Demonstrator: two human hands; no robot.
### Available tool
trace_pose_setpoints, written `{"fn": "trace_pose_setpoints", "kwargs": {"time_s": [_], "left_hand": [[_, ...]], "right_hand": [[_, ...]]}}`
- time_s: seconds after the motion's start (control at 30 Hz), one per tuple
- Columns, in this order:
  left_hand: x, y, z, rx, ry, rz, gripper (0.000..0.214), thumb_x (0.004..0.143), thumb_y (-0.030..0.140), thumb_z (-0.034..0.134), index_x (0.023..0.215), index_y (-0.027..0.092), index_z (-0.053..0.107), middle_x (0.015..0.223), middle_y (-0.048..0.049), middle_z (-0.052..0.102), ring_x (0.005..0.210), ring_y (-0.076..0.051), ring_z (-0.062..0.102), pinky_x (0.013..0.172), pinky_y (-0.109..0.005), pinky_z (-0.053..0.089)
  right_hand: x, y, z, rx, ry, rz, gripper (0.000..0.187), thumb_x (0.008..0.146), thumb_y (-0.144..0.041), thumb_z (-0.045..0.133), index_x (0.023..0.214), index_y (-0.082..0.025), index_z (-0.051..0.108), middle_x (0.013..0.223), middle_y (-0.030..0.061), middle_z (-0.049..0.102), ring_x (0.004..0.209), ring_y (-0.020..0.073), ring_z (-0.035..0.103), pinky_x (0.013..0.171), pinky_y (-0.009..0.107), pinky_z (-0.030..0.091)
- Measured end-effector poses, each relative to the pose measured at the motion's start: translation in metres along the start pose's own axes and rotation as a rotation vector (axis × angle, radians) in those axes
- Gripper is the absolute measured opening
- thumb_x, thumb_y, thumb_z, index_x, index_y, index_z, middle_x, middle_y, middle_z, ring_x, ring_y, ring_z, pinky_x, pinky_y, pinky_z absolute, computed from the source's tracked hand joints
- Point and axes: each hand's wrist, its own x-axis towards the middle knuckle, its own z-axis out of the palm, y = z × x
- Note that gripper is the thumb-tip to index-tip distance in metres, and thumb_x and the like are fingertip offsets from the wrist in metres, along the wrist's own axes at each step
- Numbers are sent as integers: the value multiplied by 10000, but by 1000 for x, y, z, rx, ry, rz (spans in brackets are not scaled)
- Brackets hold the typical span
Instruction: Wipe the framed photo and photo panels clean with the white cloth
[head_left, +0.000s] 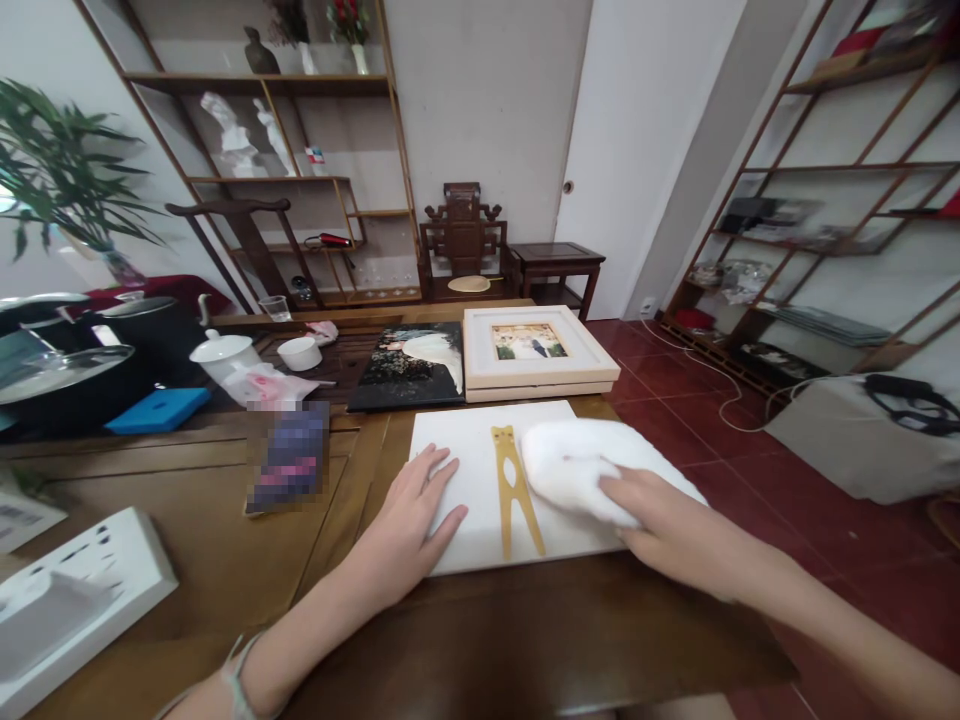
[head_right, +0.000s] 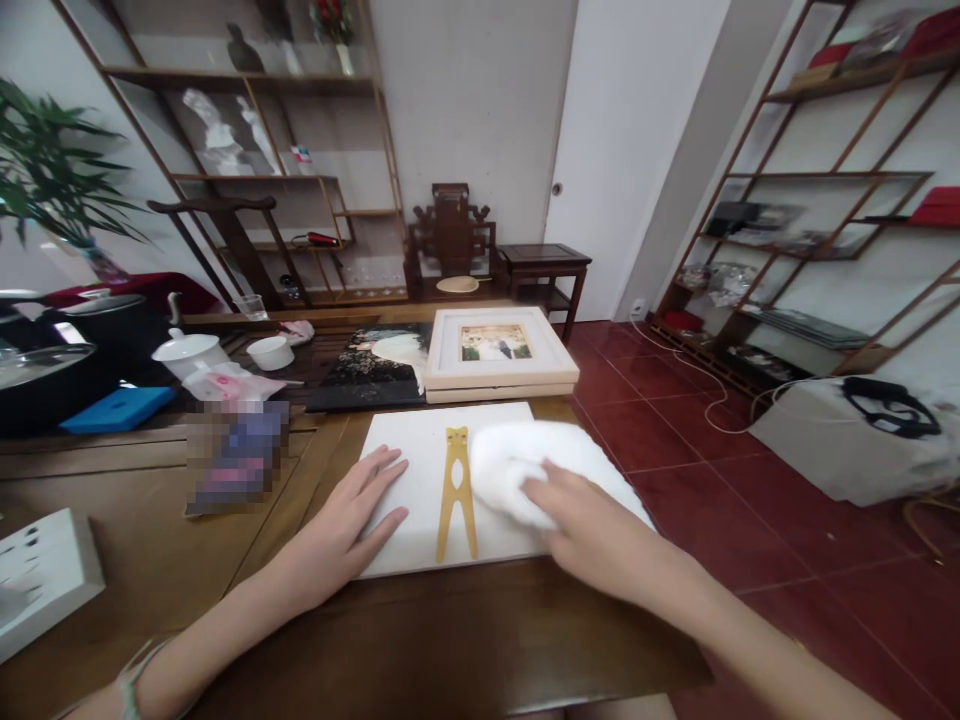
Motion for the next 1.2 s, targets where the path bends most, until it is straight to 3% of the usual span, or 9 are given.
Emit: {"fn": "trace_pose_setpoints", "kwargs": {"time_s": [0.17, 0.33, 0.47, 0.6, 0.7, 0.8, 0.9, 1.07, 1.2], "left_hand": [[4, 2, -4, -125, 55, -53, 402, 834, 303, 515, 1218, 186, 498, 1320, -137, 477, 1273, -293, 399, 1054, -480, 318], [10, -1, -14, -569, 317, -231, 321, 888, 343, 412, 1152, 188, 510, 1217, -106, 553, 1172, -249, 496, 994, -419, 383], [13, -7, -15, -889, 459, -452, 314, 864, 418, 439, 1083, 212, 531, 1232, -83, 534, 1222, -261, 449, 916, -387, 454], [16, -12, -14, -934, 459, -546, 329, 861, 453, 437, 1105, 241, 498, 1298, -72, 480, 1249, -241, 430, 935, -375, 448], [16, -9, -18, -782, 288, -603, 412, 875, 476, 400, 1192, 219, 454, 1305, -104, 500, 1247, -252, 440, 1012, -423, 362], [16, -2, -26, -655, 179, -639, 455, 839, 466, 481, 1213, 207, 483, 1308, -105, 527, 1280, -280, 396, 1059, -453, 273], [18, 4, -31, -815, 199, -705, 441, 811, 429, 541, 1200, 222, 520, 1291, -87, 557, 1249, -276, 443, 1044, -446, 298], [23, 6, -44, -1178, 238, -822, 360, 801, 320, 551, 1115, 149, 583, 1231, -110, 600, 1188, -254, 512, 1021, -410, 347], [23, 15, -62, -1378, 243, -813, 365, 815, 262, 519, 1167, 168, 548, 1324, -111, 518, 1075, -276, 591, 911, -443, 455]], "right_hand": [[72, -30, 11, -13, 127, -49, 404, 651, 0, 373, 974, -119, 586, 1024, 154, 621, 1021, 291, 543, 839, 424, 432], [105, -77, 27, -34, 39, -310, 452, 634, 13, 440, 1026, -130, 615, 1360, 147, 455, 1332, 300, 247, 1057, 531, 174], [83, -89, 21, -26, -137, -587, 366, 645, -5, 467, 924, -141, 661, 1396, 108, 425, 1348, 286, 219, 1089, 517, 118], [38, -72, -3, 110, -240, -602, 452, 594, 28, 422, 918, -174, 665, 1325, 61, 518, 1319, 197, 312, 1109, 391, 179], [15, -45, -12, 135, -129, -432, 494, 551, 50, 376, 880, -186, 658, 1331, 51, 512, 1310, 187, 332, 1093, 394, 246], [11, -18, -3, 29, 64, -304, 399, 517, 55, 352, 706, -171, 621, 1394, 54, 429, 1352, 269, 223, 1083, 578, 143], [15, -2, 15, -68, 110, -303, 357, 485, 56, 351, 635, -158, 595, 1412, 56, 401, 1368, 320, 108, 1042, 667, 71], [17, 5, 29, -71, 164, -360, 343, 473, 55, 363, 612, -161, 590, 1418, 38, 392, 1373, 303, 74, 1054, 645, 50], [13, 7, 29, -48, 285, -365, 217, 646, 10, 443, 584, -168, 552, 1407, 96, 403, 1372, 297, 116, 1057, 629, 117]]}}
